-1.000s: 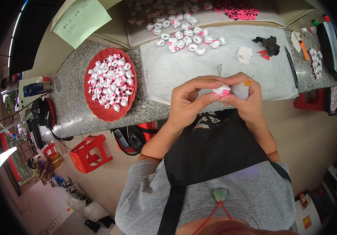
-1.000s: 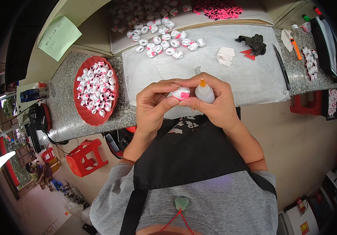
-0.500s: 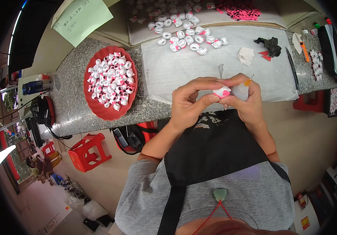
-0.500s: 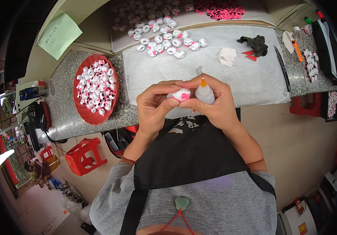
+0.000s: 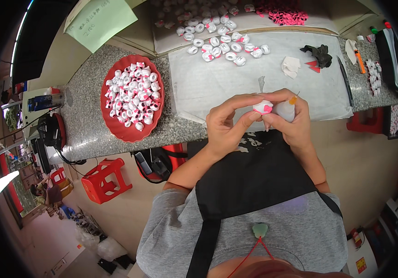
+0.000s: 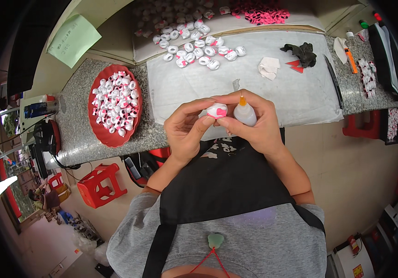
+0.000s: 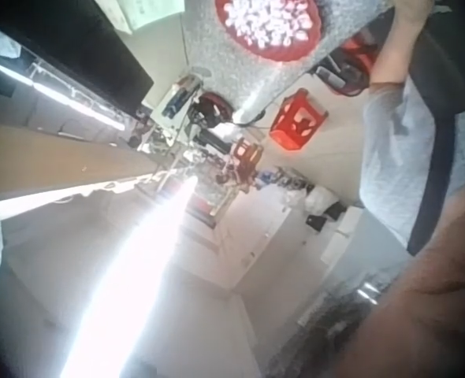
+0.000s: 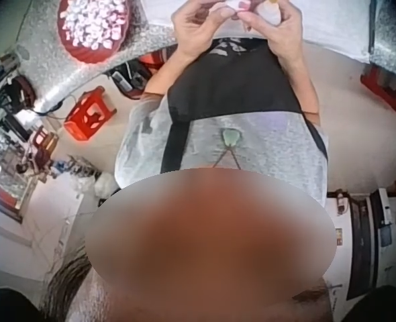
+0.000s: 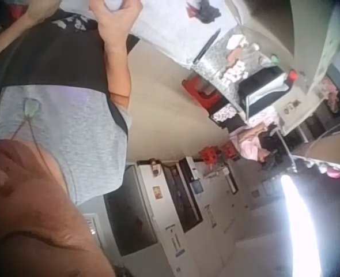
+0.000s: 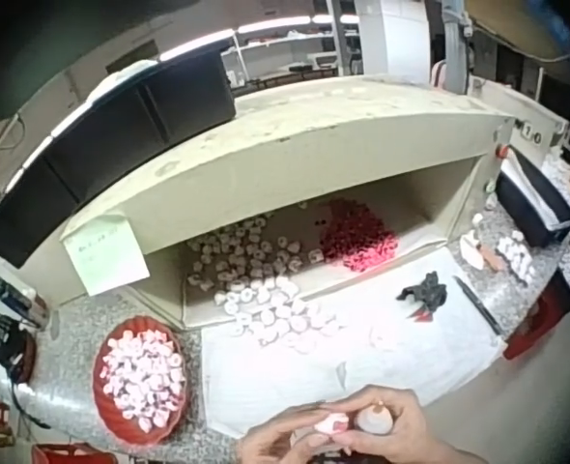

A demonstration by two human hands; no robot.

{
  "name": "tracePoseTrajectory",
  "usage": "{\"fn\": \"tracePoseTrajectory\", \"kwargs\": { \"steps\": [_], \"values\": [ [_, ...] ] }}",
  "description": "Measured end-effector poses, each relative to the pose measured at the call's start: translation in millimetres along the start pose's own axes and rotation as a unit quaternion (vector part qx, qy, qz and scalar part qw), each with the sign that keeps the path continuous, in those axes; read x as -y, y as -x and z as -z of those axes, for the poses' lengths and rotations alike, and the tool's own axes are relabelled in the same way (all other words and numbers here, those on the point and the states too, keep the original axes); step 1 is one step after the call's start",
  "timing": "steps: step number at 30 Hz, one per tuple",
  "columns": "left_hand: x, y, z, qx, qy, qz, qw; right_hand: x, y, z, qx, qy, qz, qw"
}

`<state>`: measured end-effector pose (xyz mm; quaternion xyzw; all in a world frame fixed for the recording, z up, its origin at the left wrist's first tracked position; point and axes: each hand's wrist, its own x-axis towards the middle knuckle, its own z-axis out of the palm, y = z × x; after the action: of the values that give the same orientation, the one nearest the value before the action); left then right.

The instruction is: Assemble small plastic character heads by gluing miniature bows onto them.

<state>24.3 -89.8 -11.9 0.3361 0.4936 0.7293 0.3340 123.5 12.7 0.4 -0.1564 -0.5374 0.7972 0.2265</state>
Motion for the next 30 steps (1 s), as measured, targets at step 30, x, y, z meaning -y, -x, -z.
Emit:
{"fn": "tracePoseTrajectory", "kwargs": {
  "steps": [30],
  "values": [
    [39,-78,88,-0.116,-0.52,-0.012,0.846,-18,-4,22,-0.032,0.021,0.042,0.998]
  ]
}}
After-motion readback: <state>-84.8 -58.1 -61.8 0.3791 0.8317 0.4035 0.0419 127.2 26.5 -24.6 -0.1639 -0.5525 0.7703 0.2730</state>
